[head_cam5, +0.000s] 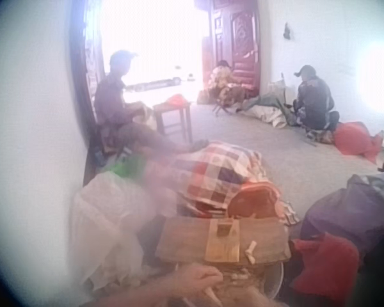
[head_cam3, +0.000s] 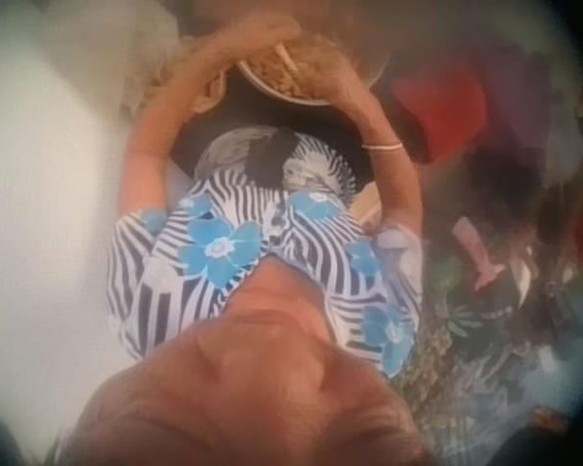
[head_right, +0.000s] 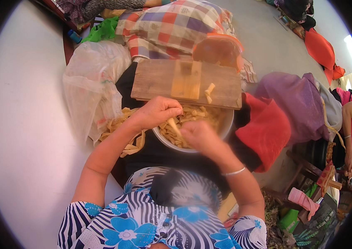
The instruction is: The person is using a wooden shaving tool to cut thin strips of dough into a bowl, handling the strips by hand to position them against the blade.
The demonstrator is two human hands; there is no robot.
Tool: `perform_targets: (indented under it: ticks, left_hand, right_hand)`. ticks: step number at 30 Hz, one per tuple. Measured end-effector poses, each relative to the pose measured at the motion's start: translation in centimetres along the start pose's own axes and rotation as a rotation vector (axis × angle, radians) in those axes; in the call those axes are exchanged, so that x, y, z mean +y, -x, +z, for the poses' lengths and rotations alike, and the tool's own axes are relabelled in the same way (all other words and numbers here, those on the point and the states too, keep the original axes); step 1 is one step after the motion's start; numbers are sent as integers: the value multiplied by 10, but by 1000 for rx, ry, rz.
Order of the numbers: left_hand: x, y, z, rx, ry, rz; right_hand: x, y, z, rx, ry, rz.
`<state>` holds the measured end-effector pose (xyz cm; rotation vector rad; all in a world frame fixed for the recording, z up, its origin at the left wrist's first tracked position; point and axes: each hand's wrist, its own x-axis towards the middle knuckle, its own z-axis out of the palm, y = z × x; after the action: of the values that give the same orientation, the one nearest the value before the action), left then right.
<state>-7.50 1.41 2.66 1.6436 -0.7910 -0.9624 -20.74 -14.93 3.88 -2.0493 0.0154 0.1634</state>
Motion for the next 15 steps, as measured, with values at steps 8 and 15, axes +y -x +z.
perform_targets:
  ticks: [8, 15]
  left_hand:
    - [39, 15, 47, 80, 636, 126]
    - [-10, -4, 57, 150, 771, -45]
  right_hand:
    - [-23, -18, 2, 565, -406, -17]
    - [6, -30, 10, 728, 332, -166]
